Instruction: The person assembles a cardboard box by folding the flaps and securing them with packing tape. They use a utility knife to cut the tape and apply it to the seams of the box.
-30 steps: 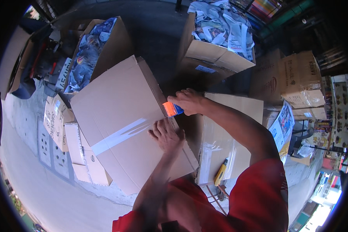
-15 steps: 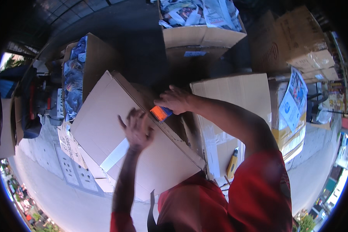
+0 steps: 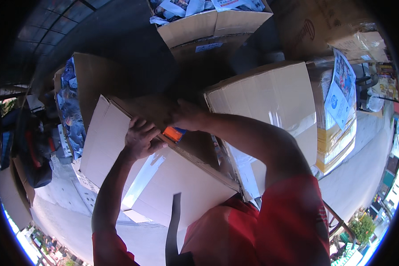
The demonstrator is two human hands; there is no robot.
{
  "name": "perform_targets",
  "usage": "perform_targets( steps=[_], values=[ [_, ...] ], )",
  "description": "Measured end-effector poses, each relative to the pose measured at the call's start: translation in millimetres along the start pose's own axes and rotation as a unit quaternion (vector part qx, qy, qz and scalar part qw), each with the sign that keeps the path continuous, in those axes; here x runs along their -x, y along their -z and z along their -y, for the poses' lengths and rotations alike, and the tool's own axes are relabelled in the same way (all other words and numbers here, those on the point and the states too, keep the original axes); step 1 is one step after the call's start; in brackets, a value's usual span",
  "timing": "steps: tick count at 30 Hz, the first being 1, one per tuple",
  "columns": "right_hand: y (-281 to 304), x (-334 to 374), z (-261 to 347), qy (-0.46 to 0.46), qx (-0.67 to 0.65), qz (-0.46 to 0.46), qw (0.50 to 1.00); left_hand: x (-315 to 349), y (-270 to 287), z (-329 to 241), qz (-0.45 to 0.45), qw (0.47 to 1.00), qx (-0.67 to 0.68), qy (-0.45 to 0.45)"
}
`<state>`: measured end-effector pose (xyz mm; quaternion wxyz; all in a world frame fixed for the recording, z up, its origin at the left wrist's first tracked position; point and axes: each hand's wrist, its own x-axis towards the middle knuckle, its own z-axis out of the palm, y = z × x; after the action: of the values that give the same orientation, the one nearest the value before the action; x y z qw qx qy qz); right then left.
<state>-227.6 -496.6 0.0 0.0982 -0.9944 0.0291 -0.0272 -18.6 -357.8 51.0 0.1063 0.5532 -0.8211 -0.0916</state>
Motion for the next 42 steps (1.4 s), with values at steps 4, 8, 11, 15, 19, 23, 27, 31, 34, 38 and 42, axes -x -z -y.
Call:
perform_targets(
  steps=[4, 8, 11, 15, 19, 23, 27, 31, 34, 38, 42],
  values=[
    [-35.6, -5.2, 1.5, 0.004, -0.006, -0.056, 0.998, -2.8, 3.7, 3.3, 0.006, 1.000, 0.001, -0.021],
    [-45.8, 2.8, 2.4, 0.007, -0.041, -0.062, 0.997, 4.3, 14.7, 7.7, -0.014, 0.999, 0.004, -0.033],
    [-35.7, 2.3, 3.2, -0.001, -0.053, -0.099, 0.994, 11.9, 21.3, 8.6, -0.037, 0.999, 0.004, -0.030],
    [-11.1, -8.6, 3.1, -0.036, -0.025, 0.098, 0.994, 8.8, 19.1, 10.3, 0.039, 0.999, 0.004, 0.004],
    [4.1, 3.4, 0.8, -0.075, 0.029, 0.076, 0.994, -4.1, 10.9, 14.3, -0.001, 1.000, 0.015, -0.011],
    [-14.9, 12.4, 1.6, -0.219, -0.201, 0.021, 0.955, -6.6, 11.5, 11.4, 0.022, 1.000, 0.014, -0.008],
    [-63.2, -0.9, 4.2, -0.012, 0.009, -0.177, 0.984, -8.2, 11.8, 8.9, 0.049, 0.999, 0.004, -0.007],
    [-95.5, -18.7, 10.8, -0.120, -0.029, -0.096, 0.988, -12.1, 9.2, 10.2, 0.035, 0.999, 0.001, -0.015],
    [-95.0, -34.4, 23.6, -0.188, -0.036, -0.003, 0.982, -10.9, 7.3, 10.2, 0.019, 1.000, -0.007, -0.016],
    [-74.9, -60.7, 50.1, -0.255, -0.031, 0.114, 0.960, -6.1, 4.9, 10.6, 0.043, 0.999, -0.019, -0.005],
    [-56.9, -83.9, 49.1, -0.308, -0.026, 0.208, 0.928, -6.9, 3.7, 12.7, 0.033, 0.999, -0.016, -0.007]
  ],
)
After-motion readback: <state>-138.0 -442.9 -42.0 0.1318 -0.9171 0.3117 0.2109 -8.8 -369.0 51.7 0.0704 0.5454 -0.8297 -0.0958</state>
